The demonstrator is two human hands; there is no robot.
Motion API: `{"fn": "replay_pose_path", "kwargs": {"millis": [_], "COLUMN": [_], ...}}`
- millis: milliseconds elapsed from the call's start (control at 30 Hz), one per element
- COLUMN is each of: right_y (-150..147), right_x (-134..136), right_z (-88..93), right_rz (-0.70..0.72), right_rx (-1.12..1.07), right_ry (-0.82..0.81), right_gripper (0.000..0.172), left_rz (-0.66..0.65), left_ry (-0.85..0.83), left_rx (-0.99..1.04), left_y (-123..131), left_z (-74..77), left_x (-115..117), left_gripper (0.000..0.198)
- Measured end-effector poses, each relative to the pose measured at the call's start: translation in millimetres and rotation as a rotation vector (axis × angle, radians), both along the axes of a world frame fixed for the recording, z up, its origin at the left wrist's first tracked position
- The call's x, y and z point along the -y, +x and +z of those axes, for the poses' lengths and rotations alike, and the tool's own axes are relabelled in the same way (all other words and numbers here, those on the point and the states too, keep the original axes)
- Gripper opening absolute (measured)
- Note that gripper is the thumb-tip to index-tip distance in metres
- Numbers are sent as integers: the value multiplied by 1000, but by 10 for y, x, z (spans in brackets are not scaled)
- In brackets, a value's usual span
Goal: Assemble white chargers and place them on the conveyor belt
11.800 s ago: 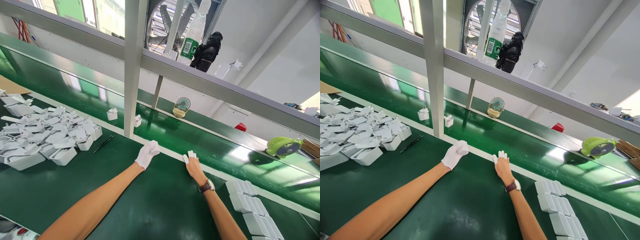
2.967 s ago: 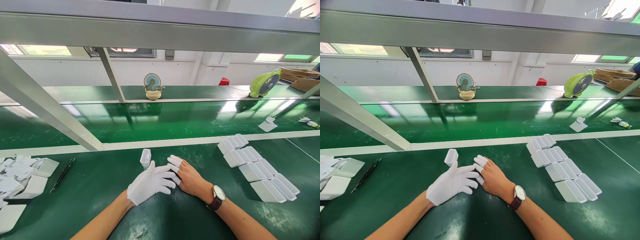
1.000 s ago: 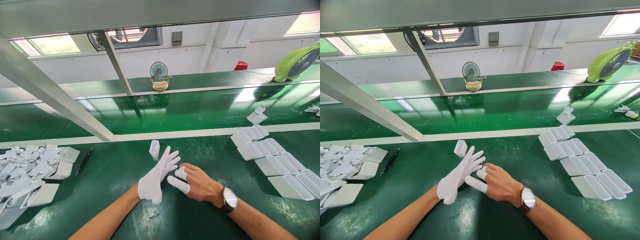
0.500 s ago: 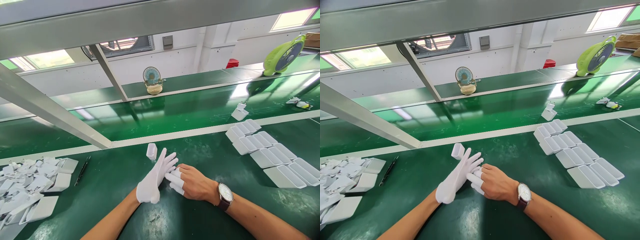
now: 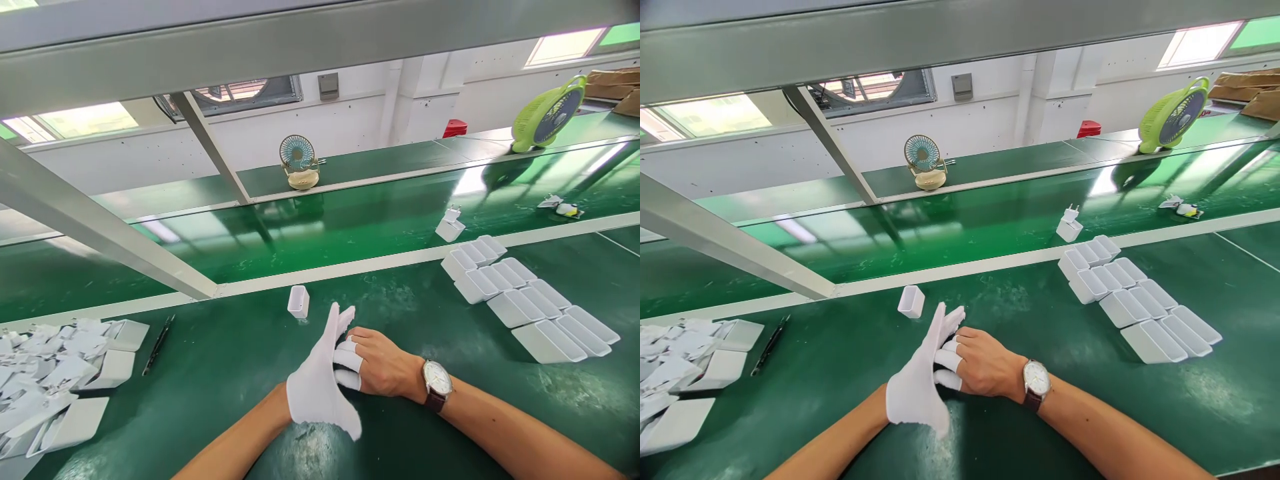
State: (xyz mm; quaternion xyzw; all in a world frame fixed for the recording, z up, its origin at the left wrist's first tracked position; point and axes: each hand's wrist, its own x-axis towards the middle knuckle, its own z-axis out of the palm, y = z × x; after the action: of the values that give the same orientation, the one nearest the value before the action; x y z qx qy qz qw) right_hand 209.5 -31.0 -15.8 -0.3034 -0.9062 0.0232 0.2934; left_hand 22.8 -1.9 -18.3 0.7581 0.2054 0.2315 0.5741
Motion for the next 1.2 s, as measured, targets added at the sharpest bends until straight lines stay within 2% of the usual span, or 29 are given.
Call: {"fn": "replay_pose_path", "kwargs": {"millis": [100,167,233,333,400,467,600,667,833,967,1100,1200], "right_y": [23,89,201,417,533,589,556,526,529,552,561,563], "right_x": [-6,-41,-114,-279,-382,-448,-459,-444,-437,-431,-433,-434], "right_z": [19,44,60,36,-10,-67,-155,-166,-140,-160,-199,-201], "right_rz": [23,10,-58,-255,-415,-516,-522,-514,-514,-499,-471,-457], "right_rx": [56,58,0,-118,-141,-116,-33,19,88,76,55,51], "right_ry": [48,78,83,80,83,87,100,82,42,13,-7,-5], "right_gripper": [20,22,22,25,33,38,38,38,42,41,37,34], "left_rz": [-3,43,126,258,306,333,265,239,263,159,54,32], "left_ry": [24,35,17,-42,-54,-34,153,297,560,790,859,853], "left_rx": [-103,-169,-237,-291,-309,-333,-413,-461,-515,-490,-485,-466], "left_y": [22,29,30,37,50,64,63,53,58,101,123,113], "left_z": [-8,24,65,119,150,172,149,104,20,70,172,223], "left_x": [55,100,148,206,221,213,153,130,151,200,212,217], "left_gripper": [171,167,161,146,131,113,68,53,51,50,48,51]}}
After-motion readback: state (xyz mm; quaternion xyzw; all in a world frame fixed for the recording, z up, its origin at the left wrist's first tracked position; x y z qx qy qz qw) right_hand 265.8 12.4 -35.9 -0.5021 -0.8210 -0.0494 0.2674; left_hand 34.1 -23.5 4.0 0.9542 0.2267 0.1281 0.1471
